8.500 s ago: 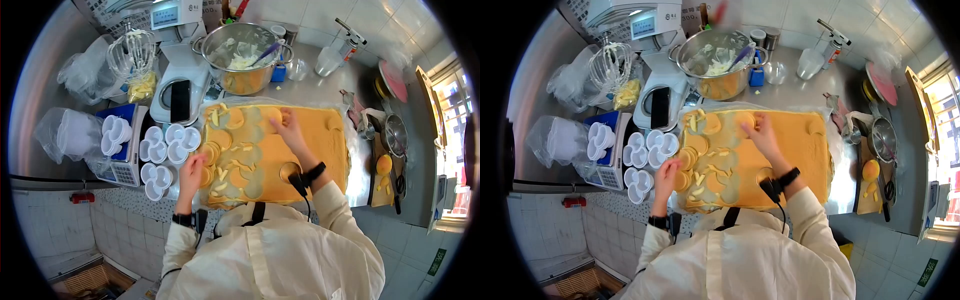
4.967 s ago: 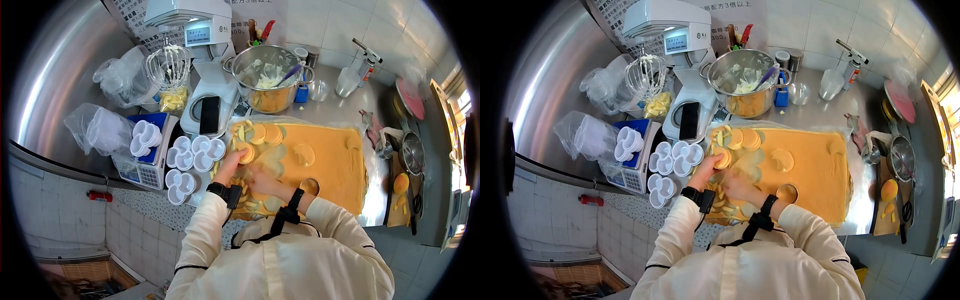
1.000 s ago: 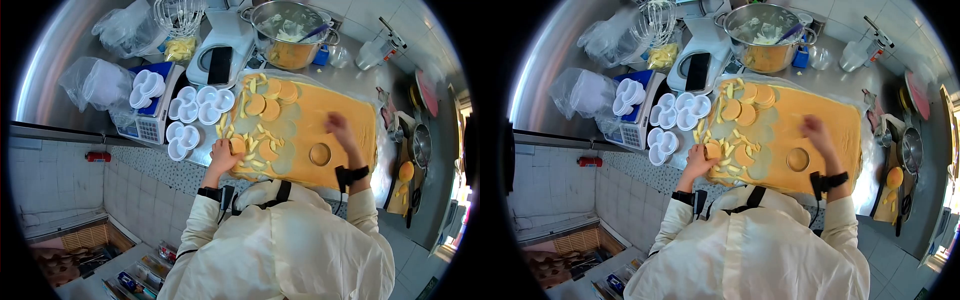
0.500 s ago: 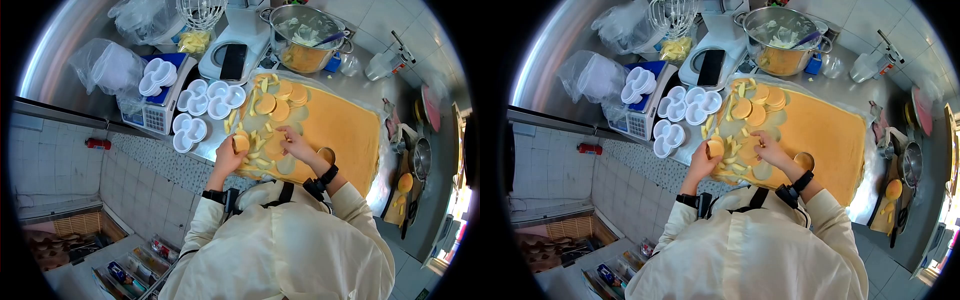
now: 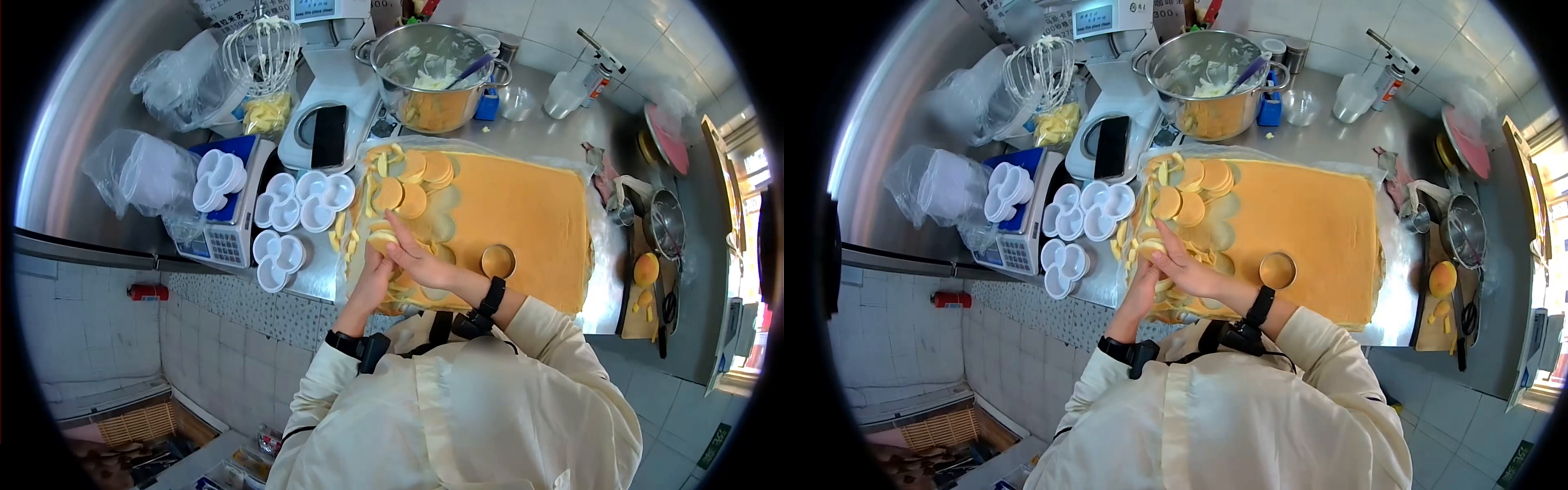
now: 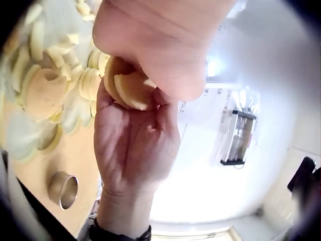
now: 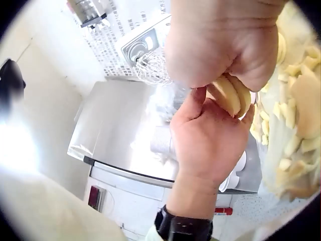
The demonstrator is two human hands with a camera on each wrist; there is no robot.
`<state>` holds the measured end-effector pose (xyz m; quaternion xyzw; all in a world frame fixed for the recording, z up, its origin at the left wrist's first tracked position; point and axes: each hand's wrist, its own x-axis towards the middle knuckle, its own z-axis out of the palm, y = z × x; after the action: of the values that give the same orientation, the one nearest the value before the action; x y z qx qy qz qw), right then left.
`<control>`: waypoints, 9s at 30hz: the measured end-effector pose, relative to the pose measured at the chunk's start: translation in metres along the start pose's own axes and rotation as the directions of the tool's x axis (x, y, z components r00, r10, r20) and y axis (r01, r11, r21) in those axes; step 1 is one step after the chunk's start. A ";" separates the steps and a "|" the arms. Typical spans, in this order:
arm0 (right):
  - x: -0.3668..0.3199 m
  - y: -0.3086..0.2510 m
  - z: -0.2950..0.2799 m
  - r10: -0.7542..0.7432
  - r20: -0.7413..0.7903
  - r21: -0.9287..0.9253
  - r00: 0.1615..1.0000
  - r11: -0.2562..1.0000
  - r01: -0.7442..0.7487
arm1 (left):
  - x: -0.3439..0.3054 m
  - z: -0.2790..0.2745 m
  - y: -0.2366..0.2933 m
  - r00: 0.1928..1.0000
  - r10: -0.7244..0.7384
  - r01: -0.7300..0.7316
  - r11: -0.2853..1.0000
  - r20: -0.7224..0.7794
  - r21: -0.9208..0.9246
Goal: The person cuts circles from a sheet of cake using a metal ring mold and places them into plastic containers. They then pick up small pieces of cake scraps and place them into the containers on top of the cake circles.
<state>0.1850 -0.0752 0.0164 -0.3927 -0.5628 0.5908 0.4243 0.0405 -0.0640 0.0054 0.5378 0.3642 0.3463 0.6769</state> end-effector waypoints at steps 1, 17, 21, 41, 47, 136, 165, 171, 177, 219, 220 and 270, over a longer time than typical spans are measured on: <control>0.000 0.000 -0.002 -0.006 -0.003 -0.001 1.000 1.000 0.006 | 0.004 -0.003 -0.002 1.000 0.005 -0.005 1.000 0.004 0.004; 0.021 0.052 -0.105 0.168 -0.726 -0.287 0.667 0.807 -0.516 | 0.013 -0.020 -0.033 0.983 -0.171 0.102 0.798 0.062 0.594; 0.029 0.083 -0.106 0.152 -0.716 -0.225 0.681 0.874 -0.431 | 0.012 -0.014 -0.032 0.990 -0.127 0.045 0.700 0.061 0.712; -0.034 0.019 -0.062 0.093 -0.267 -0.647 0.959 0.720 -0.250 | 0.012 -0.002 -0.032 0.971 -0.228 0.095 0.638 0.070 0.764; -0.043 0.020 -0.037 0.326 -0.076 -0.609 0.942 0.733 -0.303 | 0.013 -0.016 -0.062 0.962 -0.171 0.030 0.844 0.214 0.536; -0.036 0.006 -0.057 0.003 -0.306 -0.402 0.952 0.906 -0.132 | -0.018 -0.048 -0.001 0.949 -0.268 0.256 0.962 -0.165 -0.093; 0.002 0.026 -0.199 -0.123 -0.752 -0.610 0.647 0.502 -0.613 | -0.014 -0.068 -0.036 0.831 0.130 0.113 0.913 -0.541 0.392; 0.002 0.049 -0.204 -0.092 -0.829 -0.468 0.552 0.655 -0.594 | 0.019 -0.040 0.016 0.856 0.505 -0.135 0.425 -0.111 0.895; -0.028 0.069 -0.212 -0.127 -0.909 -0.278 0.396 0.894 -0.352 | 0.173 0.054 0.041 0.734 0.217 -0.670 0.081 0.643 0.738; 0.023 0.045 -0.204 -0.099 -0.781 -0.546 0.616 0.588 -0.597 | 0.200 -0.036 -0.004 0.997 0.068 -0.018 0.723 -0.045 0.691; 0.016 0.041 -0.202 -0.106 -0.777 -0.552 0.620 0.588 -0.591 | 0.217 -0.034 -0.003 0.999 -0.051 0.029 0.579 0.001 0.815; -0.033 -0.015 -0.159 -0.202 -0.542 -0.771 0.816 0.507 -0.386 | 0.127 -0.047 0.027 0.938 0.338 -0.217 0.747 -0.078 0.628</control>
<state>0.3468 -0.0534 0.0215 -0.7375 -0.6015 0.1106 0.2866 0.0602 0.0729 0.0091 0.7405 0.4335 0.3559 0.3703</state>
